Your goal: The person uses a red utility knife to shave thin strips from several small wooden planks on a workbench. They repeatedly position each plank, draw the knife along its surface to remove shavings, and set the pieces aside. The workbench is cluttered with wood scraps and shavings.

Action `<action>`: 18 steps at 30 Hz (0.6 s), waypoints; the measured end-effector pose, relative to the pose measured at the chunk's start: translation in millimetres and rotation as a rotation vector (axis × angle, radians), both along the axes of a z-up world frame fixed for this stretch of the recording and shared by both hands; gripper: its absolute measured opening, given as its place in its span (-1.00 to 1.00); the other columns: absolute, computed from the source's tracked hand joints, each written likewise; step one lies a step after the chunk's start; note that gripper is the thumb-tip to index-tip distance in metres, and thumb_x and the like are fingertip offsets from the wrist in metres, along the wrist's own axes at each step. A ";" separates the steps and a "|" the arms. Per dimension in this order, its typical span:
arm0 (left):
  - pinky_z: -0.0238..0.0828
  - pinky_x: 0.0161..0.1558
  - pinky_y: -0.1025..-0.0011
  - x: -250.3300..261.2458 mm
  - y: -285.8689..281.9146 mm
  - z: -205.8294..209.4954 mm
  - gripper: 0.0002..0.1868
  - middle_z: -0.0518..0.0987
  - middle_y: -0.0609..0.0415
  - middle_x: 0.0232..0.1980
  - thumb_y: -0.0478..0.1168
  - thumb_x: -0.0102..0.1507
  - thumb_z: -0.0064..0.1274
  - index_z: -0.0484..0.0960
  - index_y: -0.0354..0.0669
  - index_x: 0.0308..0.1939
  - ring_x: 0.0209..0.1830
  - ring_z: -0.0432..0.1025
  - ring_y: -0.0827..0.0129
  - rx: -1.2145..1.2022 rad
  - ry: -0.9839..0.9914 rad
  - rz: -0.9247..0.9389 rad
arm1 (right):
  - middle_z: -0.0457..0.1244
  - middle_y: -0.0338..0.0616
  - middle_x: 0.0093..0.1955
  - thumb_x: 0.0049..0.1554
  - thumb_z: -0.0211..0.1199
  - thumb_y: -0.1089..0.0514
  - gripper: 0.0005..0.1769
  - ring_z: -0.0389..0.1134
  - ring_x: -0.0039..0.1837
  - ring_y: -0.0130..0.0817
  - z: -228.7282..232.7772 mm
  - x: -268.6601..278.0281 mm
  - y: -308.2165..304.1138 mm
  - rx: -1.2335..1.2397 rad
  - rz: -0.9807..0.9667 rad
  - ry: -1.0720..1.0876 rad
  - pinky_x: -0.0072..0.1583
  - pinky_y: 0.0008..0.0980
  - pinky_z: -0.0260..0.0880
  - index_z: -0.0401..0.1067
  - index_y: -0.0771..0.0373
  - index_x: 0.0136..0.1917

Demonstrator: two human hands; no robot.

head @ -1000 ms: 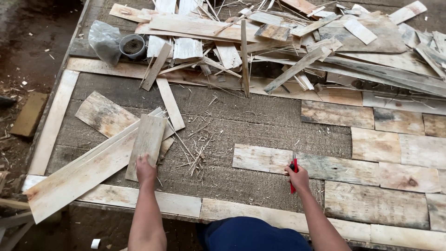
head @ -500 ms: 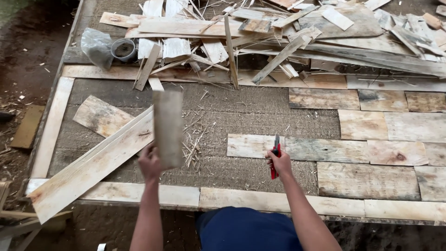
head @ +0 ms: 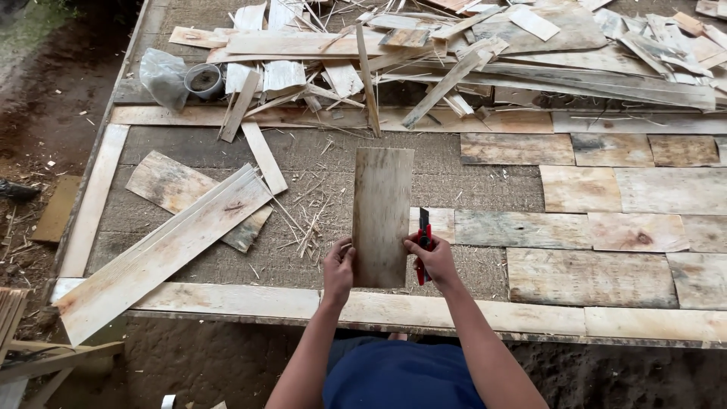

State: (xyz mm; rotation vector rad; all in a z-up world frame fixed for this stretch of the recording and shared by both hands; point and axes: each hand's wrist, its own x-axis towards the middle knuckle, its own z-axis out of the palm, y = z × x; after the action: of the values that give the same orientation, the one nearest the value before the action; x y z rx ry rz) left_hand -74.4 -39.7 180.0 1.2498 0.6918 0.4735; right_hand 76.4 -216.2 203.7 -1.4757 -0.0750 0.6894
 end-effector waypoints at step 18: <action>0.68 -0.50 0.32 -12.5 -4.0 -18.5 -0.81 0.64 -0.10 -0.41 -0.33 0.17 0.36 0.69 -0.37 -0.24 -0.51 0.55 0.30 -0.031 0.229 -0.151 | 0.36 0.05 -0.33 0.08 0.49 0.22 -0.74 0.35 -0.50 -0.30 -19.2 -10.8 -31.6 -0.088 -0.014 -0.031 -0.37 -0.39 0.41 0.53 0.37 0.00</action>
State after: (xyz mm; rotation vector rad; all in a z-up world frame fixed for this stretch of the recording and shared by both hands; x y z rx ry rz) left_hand -86.9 -43.7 161.5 1.3283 0.7871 0.1960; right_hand 65.6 -247.7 184.5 -1.5700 -0.0593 0.6655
